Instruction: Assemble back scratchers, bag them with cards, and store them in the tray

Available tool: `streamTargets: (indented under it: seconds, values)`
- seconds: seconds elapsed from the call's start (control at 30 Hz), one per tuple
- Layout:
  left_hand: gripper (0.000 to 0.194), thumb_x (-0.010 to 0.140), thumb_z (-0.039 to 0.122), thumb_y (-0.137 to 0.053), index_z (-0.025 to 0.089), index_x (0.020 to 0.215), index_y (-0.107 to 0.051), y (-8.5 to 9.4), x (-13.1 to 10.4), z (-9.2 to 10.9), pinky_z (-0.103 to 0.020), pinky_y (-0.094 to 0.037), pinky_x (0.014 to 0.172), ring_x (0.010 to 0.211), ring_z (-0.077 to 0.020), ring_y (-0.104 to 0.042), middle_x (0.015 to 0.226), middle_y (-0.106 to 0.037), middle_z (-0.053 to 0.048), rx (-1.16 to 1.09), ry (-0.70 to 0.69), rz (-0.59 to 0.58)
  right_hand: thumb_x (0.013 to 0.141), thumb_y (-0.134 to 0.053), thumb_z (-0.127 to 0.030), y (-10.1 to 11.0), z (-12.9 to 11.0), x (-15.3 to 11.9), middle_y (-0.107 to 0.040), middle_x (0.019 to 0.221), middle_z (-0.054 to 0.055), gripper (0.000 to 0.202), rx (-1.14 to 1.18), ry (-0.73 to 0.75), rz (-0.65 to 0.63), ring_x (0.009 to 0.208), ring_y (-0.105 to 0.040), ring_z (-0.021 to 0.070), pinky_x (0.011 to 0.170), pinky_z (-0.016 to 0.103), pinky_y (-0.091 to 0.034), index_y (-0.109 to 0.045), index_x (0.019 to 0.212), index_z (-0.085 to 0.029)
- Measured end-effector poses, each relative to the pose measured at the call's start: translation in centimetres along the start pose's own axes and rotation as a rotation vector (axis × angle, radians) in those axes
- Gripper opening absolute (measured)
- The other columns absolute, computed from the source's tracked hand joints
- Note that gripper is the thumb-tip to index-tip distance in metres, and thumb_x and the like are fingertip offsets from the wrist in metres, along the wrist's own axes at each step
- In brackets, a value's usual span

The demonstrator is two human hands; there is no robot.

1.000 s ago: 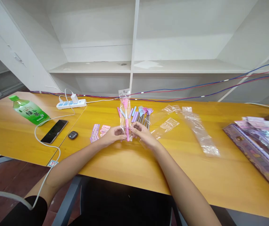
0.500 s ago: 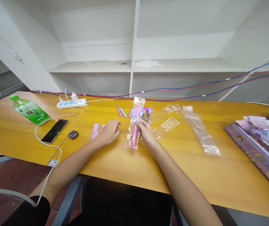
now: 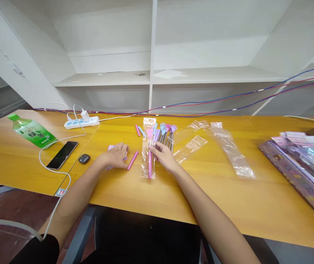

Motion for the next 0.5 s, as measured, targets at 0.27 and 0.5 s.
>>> streamTargets:
  seconds: [0.27,0.5]
  values:
    - [0.071,0.067,0.018,-0.075,0.017,0.131,-0.045,0.4,0.2,0.0,-0.036,-0.051,0.087,0.110,-0.0324,-0.065,0.117,-0.065,-0.016,-0.017,0.037,0.031,0.084,-0.072,-0.069,-0.3,0.7,0.1,-0.049,0.069,-0.005,0.049,-0.063,-0.006,-0.042,0.060,-0.043,0.0120,0.057,0.027,-0.035,-0.060,0.085,-0.022]
    - [0.050,0.068,0.025,-0.077,0.013,0.115,-0.064,0.6,0.4,0.6,-0.038,-0.051,0.086,0.107,-0.0352,-0.065,0.112,-0.067,-0.019,-0.005,-0.026,0.110,0.085,-0.071,-0.069,-0.3,1.6,0.5,-0.052,0.071,-0.003,0.049,-0.091,-0.007,-0.050,0.061,-0.045,0.0125,0.058,0.027,-0.036,-0.062,0.087,-0.021]
Point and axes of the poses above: each hand's wrist, its own x-axis towards the middle knuckle, its own y-axis out of the back of the hand, z = x × y, the point moved 8 cm from there along x, towards the middle knuckle
